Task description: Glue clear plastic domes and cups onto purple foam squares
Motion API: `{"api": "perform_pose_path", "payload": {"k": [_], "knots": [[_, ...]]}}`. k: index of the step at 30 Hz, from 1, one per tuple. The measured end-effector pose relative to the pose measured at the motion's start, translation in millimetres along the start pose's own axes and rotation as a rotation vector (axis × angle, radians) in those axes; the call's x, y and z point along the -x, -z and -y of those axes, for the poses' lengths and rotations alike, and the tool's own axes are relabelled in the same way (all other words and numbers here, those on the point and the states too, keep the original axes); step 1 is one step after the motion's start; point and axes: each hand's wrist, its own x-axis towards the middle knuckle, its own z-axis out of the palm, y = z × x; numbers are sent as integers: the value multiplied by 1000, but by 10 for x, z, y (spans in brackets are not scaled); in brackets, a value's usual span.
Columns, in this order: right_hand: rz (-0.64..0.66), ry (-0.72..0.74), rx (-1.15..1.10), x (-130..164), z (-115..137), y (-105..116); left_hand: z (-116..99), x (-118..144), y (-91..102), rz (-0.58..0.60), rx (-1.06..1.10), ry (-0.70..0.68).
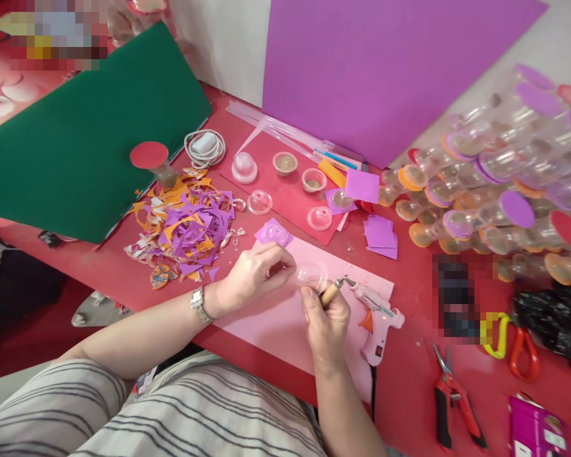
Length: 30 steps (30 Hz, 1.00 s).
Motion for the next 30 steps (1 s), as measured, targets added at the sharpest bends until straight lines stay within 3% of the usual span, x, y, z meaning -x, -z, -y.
{"api": "perform_pose_path", "payload": {"k": [3, 7, 11, 20, 30], "knots": [[-8, 12, -11, -8, -7, -34, -24, -23, -5, 33, 128, 140], [6, 5, -63, -36, 24, -94, -45, -29, -2, 173, 534, 372], [38, -27, -121, -65, 69, -117, -32, -21, 21, 255, 784, 430], [106, -62, -187, -71, 85, -102, -19, 4, -20, 235, 922, 336], [61, 7, -97, -108, -53, -83, 4, -13, -41, 126, 782, 377]]}}
